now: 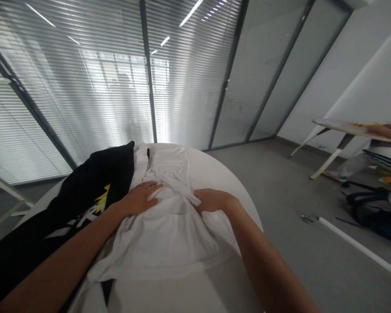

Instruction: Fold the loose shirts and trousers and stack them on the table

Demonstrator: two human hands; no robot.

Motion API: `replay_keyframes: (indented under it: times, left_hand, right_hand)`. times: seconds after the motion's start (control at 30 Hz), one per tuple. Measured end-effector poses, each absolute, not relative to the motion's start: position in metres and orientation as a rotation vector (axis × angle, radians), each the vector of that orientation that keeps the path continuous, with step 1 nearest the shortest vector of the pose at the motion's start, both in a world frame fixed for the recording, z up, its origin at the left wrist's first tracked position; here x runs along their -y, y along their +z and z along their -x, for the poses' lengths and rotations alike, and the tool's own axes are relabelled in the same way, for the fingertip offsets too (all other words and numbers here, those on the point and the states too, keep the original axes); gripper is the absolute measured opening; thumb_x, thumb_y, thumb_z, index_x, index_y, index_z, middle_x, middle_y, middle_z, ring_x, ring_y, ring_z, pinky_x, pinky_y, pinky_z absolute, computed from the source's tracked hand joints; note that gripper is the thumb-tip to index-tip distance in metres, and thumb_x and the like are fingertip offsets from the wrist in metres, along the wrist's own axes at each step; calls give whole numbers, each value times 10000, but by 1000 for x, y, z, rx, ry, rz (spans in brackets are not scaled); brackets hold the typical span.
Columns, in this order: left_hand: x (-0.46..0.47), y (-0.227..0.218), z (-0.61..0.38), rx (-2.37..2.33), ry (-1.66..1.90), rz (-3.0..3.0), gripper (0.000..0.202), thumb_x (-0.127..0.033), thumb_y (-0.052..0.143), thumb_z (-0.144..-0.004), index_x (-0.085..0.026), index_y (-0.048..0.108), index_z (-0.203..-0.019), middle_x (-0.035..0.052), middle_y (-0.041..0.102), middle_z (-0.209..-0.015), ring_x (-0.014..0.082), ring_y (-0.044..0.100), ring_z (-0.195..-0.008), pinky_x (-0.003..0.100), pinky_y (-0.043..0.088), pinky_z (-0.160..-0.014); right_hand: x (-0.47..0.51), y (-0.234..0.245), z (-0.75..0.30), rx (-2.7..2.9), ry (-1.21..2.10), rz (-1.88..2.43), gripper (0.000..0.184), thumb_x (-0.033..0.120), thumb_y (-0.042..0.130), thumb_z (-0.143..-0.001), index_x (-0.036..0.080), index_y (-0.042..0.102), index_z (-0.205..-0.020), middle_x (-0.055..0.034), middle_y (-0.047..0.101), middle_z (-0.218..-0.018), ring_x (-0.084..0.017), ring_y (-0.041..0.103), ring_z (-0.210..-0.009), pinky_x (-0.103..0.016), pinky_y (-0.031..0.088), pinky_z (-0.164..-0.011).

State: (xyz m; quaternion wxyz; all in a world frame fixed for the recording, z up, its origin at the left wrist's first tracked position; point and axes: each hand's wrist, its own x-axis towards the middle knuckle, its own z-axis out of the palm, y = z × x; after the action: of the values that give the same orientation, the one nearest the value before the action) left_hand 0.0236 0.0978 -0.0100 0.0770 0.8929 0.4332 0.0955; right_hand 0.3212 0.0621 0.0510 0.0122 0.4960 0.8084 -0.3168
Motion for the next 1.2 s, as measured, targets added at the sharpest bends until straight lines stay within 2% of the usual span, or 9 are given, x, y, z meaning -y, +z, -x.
replay_keyframes:
  times: [0.13, 0.3, 0.53, 0.7, 0.77, 0.83, 0.93, 1.1, 1.2]
  left_hand:
    - [-88, 5, -35, -1327, 403, -2656, 574, -334, 453, -882, -261, 371, -1446, 88, 566, -1287, 243, 485, -1191, 403, 318, -1042]
    - [-80, 9, -49, -1213, 443, -2552, 614, -254, 485, -848, -296, 359, -1448, 9, 672, -924, 187, 584, -927, 346, 396, -913]
    - [-79, 4, -56, -1092, 479, -2593, 346, -223, 485, -833, -244, 665, -1128, 24, 704, -949, 194, 601, -917, 336, 397, -902]
    - [-84, 12, -51, -1114, 554, -2530, 223, -209, 478, -826, -192, 671, -938, 17, 673, -823, 154, 595, -768, 256, 426, -749]
    - [-87, 13, -46, -1150, 554, -2504, 189, -200, 481, -812, -187, 655, -883, 12, 660, -816, 144, 584, -744, 242, 419, -720]
    - [-91, 13, -42, -1189, 537, -2498, 180, -203, 477, -809, -188, 646, -868, 10, 656, -820, 140, 577, -728, 238, 412, -700]
    - [-92, 17, -37, -1271, 453, -2508, 207, -239, 492, -809, -202, 654, -931, 3, 643, -762, 146, 574, -687, 243, 396, -659]
    - [-73, 42, -41, -1119, 301, -2420, 443, -223, 543, -755, -247, 611, -1192, -21, 627, -716, 135, 571, -648, 230, 392, -629]
    - [-58, 58, -47, -954, 209, -2361, 305, -240, 544, -752, -214, 677, -1026, -11, 639, -737, 125, 564, -649, 212, 381, -598]
  right_hand:
    - [-47, 52, -310, -2555, -906, -1622, 330, 302, 564, -795, 235, 597, -1116, -73, 673, -1069, -253, 616, -949, -312, 440, -767]
    - [-39, 46, -284, -2648, -1227, -1461, 347, 342, 528, -861, 209, 545, -1181, -32, 634, -896, -146, 567, -711, -249, 409, -643]
    - [-28, 37, -280, -2596, -1657, -1390, 365, 392, 483, -898, 207, 527, -1209, 8, 557, -787, -102, 499, -565, -241, 393, -560]
    - [-16, 46, -296, -2672, -1069, -1518, 472, 383, 712, -707, 212, 578, -1127, -29, 595, -895, -161, 543, -758, -261, 391, -661]
    - [-13, 48, -300, -2667, -894, -1518, 416, 346, 728, -674, 210, 594, -1044, -28, 607, -888, -169, 541, -757, -262, 370, -648]
    - [-12, 48, -300, -2692, -884, -1470, 272, 301, 671, -722, 207, 598, -967, -13, 610, -827, -159, 531, -714, -257, 345, -612]
    - [-15, 47, -291, -2773, -1127, -1402, 142, 283, 566, -819, 198, 604, -927, -5, 616, -800, -148, 535, -705, -252, 352, -614]
    - [-17, 43, -269, -2740, -1843, -1374, 221, 338, 557, -864, 190, 630, -1011, -21, 639, -956, -154, 571, -829, -262, 426, -723]
    - [-16, 42, -265, -2530, -2249, -1375, 286, 380, 598, -846, 180, 630, -1049, -23, 630, -921, -126, 572, -755, -226, 438, -633]
